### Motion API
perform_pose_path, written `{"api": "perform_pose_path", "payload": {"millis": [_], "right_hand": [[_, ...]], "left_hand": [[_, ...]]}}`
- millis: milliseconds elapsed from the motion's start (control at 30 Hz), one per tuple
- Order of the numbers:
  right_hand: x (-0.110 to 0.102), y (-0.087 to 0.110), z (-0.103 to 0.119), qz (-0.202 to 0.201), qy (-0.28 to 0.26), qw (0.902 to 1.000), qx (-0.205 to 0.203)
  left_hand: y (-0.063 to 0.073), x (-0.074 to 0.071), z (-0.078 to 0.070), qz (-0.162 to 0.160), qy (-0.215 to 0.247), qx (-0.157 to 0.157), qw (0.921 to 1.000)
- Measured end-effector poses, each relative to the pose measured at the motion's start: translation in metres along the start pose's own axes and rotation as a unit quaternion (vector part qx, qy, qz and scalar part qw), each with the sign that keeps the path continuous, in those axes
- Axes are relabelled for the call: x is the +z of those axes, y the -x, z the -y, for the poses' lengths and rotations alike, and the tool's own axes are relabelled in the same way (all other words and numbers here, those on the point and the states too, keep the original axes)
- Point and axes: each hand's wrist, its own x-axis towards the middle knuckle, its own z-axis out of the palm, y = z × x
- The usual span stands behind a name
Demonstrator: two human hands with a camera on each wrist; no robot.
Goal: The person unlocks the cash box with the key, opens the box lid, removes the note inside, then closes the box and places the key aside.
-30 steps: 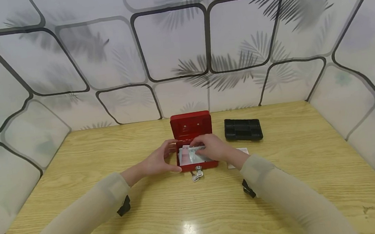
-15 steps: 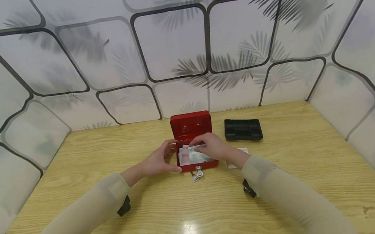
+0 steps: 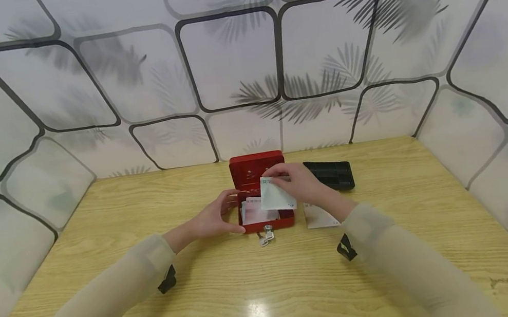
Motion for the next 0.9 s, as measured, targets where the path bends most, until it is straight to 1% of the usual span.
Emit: {"api": "perform_pose_path", "payload": {"millis": [167, 300, 433, 533, 667, 800, 900], "right_hand": [[-0.020, 0.011, -0.006, -0.017, 0.014, 0.9998, 0.002], [-0.036, 0.025, -0.013, -0.029, 0.026, 0.9992, -0.006], [-0.054, 0.041, -0.023, -0.037, 0.036, 0.9987, -0.003], [-0.067, 0.054, -0.031, -0.038, 0.044, 0.9983, 0.005], [-0.080, 0.070, -0.042, -0.041, 0.068, 0.9968, -0.003], [-0.088, 0.084, -0.056, -0.039, 0.095, 0.9946, -0.012], [-0.093, 0.092, -0.064, -0.028, 0.111, 0.9934, -0.004]], "left_hand": [[0.001, 0.000, -0.001, 0.002, 0.005, 0.004, 1.0000], [0.001, 0.000, -0.001, 0.003, 0.006, 0.003, 1.0000], [0.002, 0.000, -0.001, 0.003, 0.005, 0.003, 1.0000], [0.002, 0.000, -0.001, 0.003, 0.002, 0.004, 1.0000], [0.001, 0.000, 0.000, 0.001, 0.000, 0.004, 1.0000], [0.000, 0.000, 0.001, 0.001, 0.000, 0.005, 1.0000], [0.000, 0.000, 0.001, 0.002, 0.000, 0.005, 1.0000]]}}
